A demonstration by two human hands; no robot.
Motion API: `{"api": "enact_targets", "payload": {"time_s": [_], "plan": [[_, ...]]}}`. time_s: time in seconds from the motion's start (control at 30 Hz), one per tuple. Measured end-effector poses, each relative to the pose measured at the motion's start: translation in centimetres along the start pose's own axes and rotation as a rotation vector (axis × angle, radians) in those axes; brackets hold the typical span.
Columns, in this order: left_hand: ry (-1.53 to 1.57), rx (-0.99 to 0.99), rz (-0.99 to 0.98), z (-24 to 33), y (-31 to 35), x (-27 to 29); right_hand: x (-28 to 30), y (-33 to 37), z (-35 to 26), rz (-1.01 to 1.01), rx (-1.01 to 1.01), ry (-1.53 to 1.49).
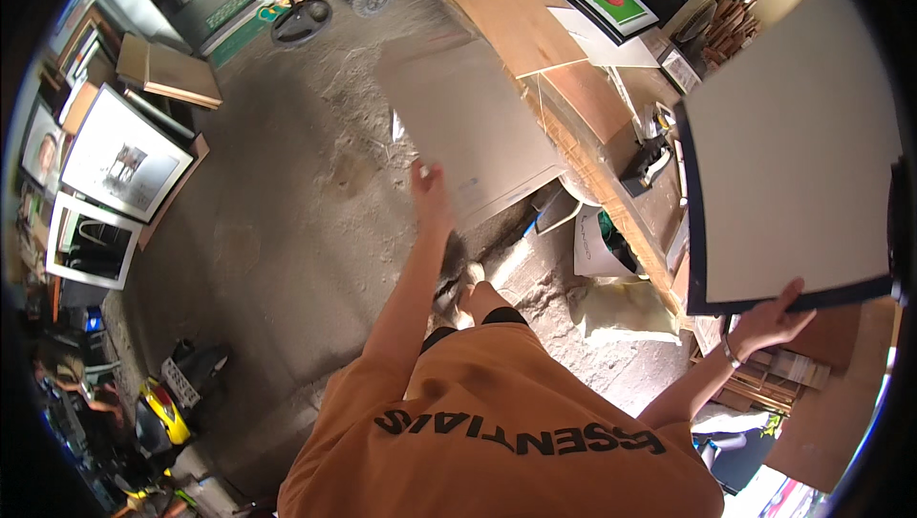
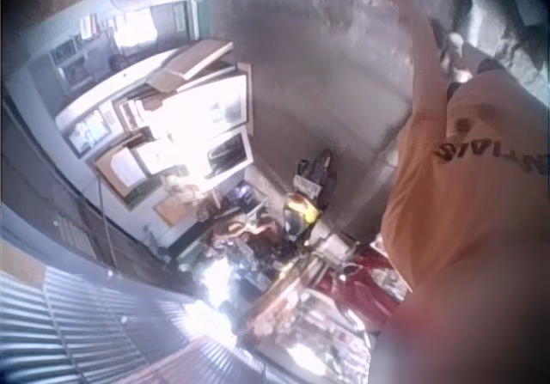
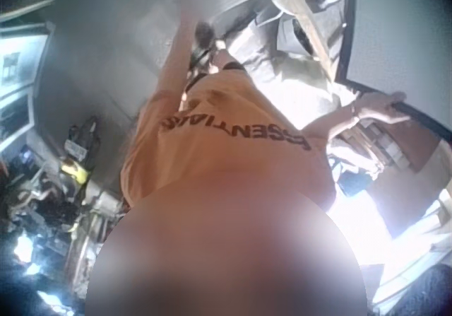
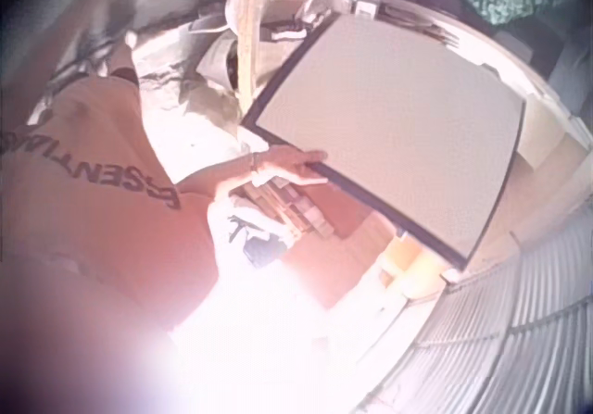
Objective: The person assembles a framed artwork by securing the backing with a staple gun, then carries the frame and a large canvas into the shop. They place the items into a branded shopping bag, add a plastic-wrapped accessory, and move a red tote bag.
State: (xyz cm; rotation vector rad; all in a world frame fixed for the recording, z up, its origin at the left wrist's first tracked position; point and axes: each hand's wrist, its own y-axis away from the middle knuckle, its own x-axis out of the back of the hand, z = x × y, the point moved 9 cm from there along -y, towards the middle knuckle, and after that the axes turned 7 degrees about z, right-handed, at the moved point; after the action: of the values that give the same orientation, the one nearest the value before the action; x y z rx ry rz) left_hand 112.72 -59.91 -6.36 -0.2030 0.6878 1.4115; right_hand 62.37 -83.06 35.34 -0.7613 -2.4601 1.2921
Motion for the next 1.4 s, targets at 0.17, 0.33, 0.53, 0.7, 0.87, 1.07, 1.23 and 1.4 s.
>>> {"api": "enact_targets", "payload": {"time_s": [0.17,0.33,0.53,0.7,0.87,1.07,1.23,1.4], "plan": [[0.099,0.081,-0.130,-4.5,-8.7,-16.5,-3.5,0.9,-2.7,0.132,0.085,0.248],[-0.638,0.319,-0.537,-10.3,-15.8,-24.4,-17.2,3.0,-4.2,0.144,0.074,0.104],[-1.173,0.617,-0.888,-13.7,-27.4,-9.1,-36.2,4.8,-7.5,0.016,-0.078,-0.061],[-0.530,0.636,-0.413,-7.9,-40.5,10.0,-53.3,9.8,-12.2,-0.266,-0.203,-0.311],[-0.549,0.686,0.172,4.1,-53.9,20.9,-69.2,21.8,-19.1,-0.719,-0.228,-0.174],[-0.365,0.326,0.229,22.9,-70.2,21.4,-87.3,45.6,-37.1,-1.404,-0.099,-0.340],[-0.073,0.376,0.437,28.8,-78.9,27.0,-95.2,60.6,-55.9,-1.674,0.136,-0.714],[-0.130,0.105,0.514,37.3,-87.5,34.6,-103.9,70.6,-67.3,-1.900,0.234,-0.735]]}}
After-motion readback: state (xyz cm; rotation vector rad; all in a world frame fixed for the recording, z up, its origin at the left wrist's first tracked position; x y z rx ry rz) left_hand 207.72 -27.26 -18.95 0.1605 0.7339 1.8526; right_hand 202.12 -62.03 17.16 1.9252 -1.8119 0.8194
